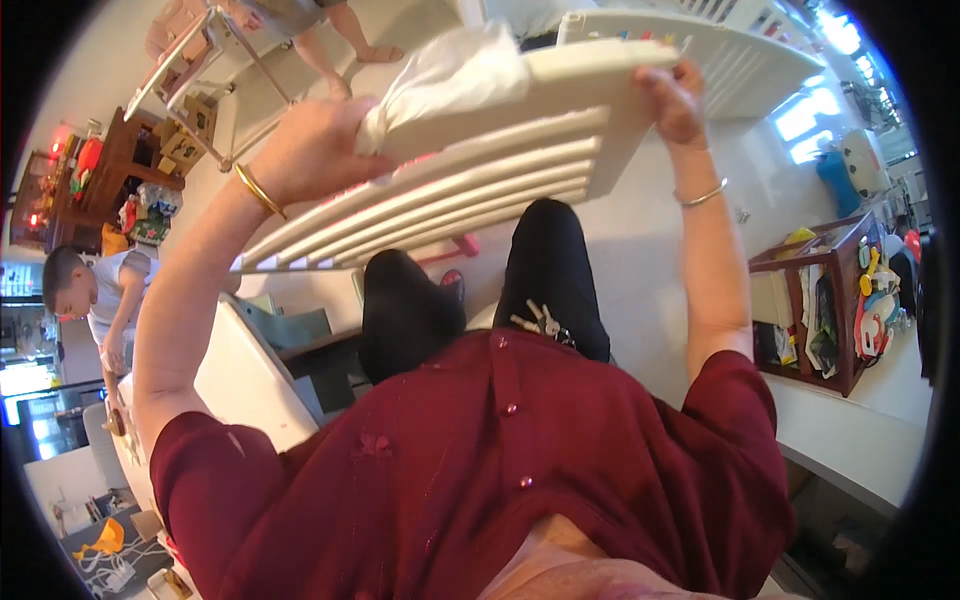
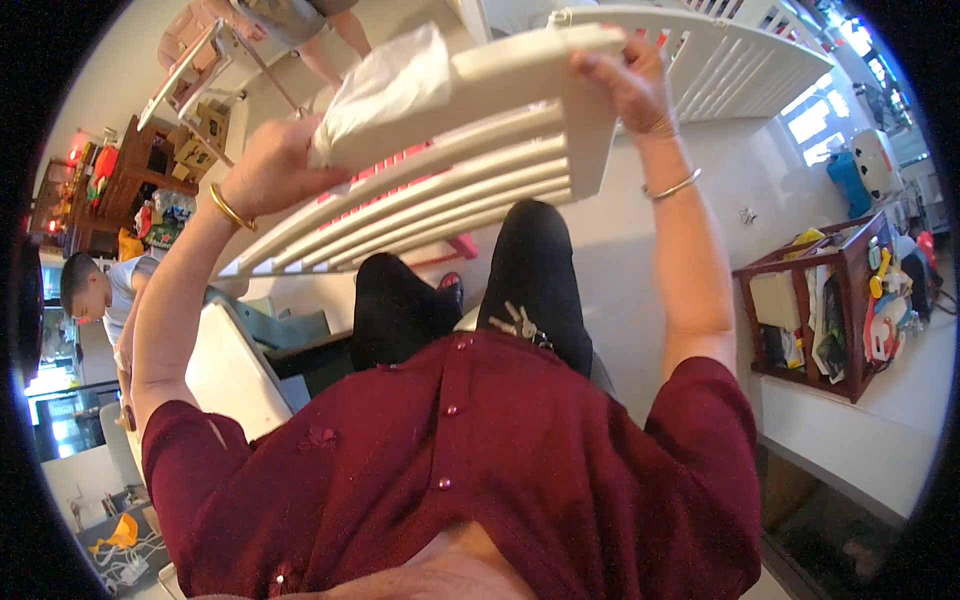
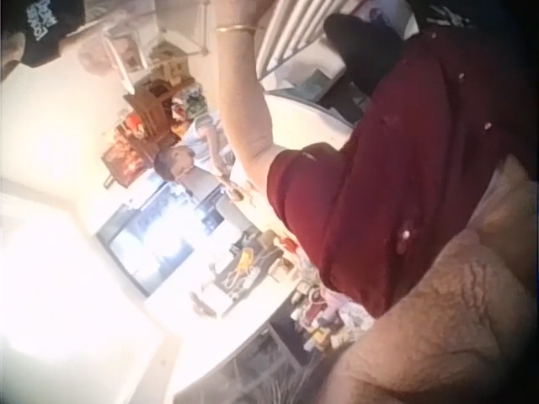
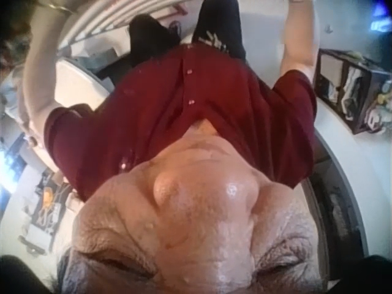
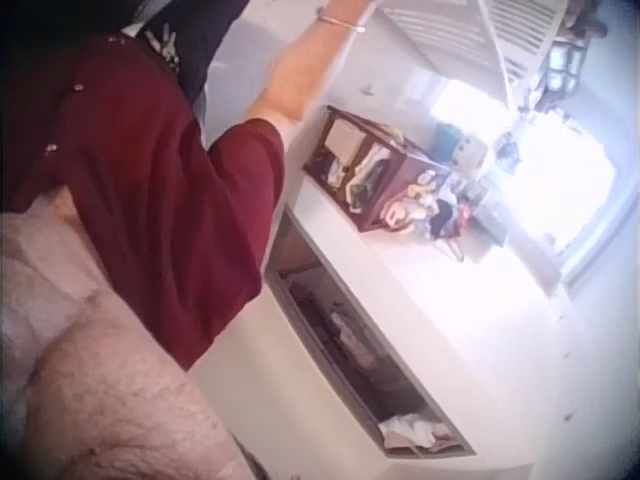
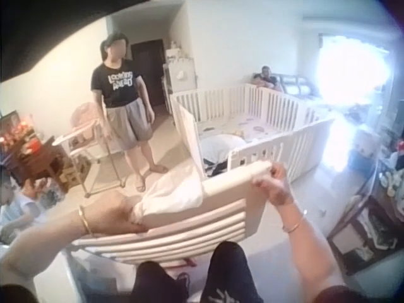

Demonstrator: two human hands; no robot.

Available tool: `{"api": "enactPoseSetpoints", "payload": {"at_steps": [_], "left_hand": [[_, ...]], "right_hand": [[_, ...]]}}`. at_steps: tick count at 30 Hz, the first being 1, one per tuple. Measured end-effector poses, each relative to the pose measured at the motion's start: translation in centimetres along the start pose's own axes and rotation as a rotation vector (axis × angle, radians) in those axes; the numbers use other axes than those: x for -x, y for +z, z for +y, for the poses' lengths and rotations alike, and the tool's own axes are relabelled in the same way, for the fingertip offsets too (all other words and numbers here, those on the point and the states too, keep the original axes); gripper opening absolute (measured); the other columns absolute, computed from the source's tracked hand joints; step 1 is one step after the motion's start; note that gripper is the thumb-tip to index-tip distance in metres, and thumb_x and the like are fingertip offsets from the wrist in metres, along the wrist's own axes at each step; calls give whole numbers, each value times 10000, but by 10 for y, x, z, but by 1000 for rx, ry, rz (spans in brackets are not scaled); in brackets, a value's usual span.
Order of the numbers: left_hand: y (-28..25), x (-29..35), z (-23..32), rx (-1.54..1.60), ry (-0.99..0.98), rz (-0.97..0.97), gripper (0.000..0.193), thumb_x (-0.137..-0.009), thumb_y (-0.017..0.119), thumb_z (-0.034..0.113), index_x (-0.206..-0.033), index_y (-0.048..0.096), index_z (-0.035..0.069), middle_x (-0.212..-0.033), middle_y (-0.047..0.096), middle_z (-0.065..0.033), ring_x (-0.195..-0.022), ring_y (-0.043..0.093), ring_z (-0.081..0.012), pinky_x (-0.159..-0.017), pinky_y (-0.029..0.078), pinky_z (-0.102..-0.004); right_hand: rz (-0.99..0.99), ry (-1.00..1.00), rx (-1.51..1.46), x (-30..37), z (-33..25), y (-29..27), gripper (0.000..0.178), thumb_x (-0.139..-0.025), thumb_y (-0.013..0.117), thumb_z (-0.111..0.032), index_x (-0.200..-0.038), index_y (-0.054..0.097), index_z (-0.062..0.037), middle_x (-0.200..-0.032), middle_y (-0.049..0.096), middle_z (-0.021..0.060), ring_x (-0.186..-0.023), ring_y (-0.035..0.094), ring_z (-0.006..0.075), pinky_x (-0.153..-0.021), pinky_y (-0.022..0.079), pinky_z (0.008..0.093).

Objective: The person wipes a white plastic playpen component with a white cloth while seated and then assists another person in positioning it within the playpen assembly.

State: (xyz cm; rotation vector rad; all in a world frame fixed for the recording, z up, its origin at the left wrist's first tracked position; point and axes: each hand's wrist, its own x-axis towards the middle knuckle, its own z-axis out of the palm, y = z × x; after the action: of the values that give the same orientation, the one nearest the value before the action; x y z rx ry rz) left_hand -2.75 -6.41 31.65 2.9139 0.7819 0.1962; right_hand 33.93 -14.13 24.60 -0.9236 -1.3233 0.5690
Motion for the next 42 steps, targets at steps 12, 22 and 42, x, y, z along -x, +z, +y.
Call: {"api": "enactPoseSetpoints", "payload": {"at_steps": [12,22,42], "left_hand": [[-162,-29,91,33,-76,98,275,-704,760,152,-915,654,12,-801,678,-91,-697,638,-151,-664,525,-253],[-92,13,72,-384,126,-51,345,-721,721,286,-955,597,65,-732,613,-129,-705,605,-314,-633,471,-382],[-32,82,118,-205,125,104,267,-623,705,228,-822,592,91,-697,567,-96,-597,552,-279,-566,431,-374]], "right_hand": [[191,-498,55,-65,-90,-30,288,-917,499,-200,-1090,571,18,-1071,603,110,-1000,576,177,-816,462,295],[-55,-102,-163,49,-41,-57,573,-820,672,-310,-1248,488,22,-1193,556,134,-1086,542,239,-963,418,364],[-660,-884,1097,89,-178,164,558,-811,496,-204,-1331,428,-15,-1094,557,250,-666,550,206,-542,449,253]]}}
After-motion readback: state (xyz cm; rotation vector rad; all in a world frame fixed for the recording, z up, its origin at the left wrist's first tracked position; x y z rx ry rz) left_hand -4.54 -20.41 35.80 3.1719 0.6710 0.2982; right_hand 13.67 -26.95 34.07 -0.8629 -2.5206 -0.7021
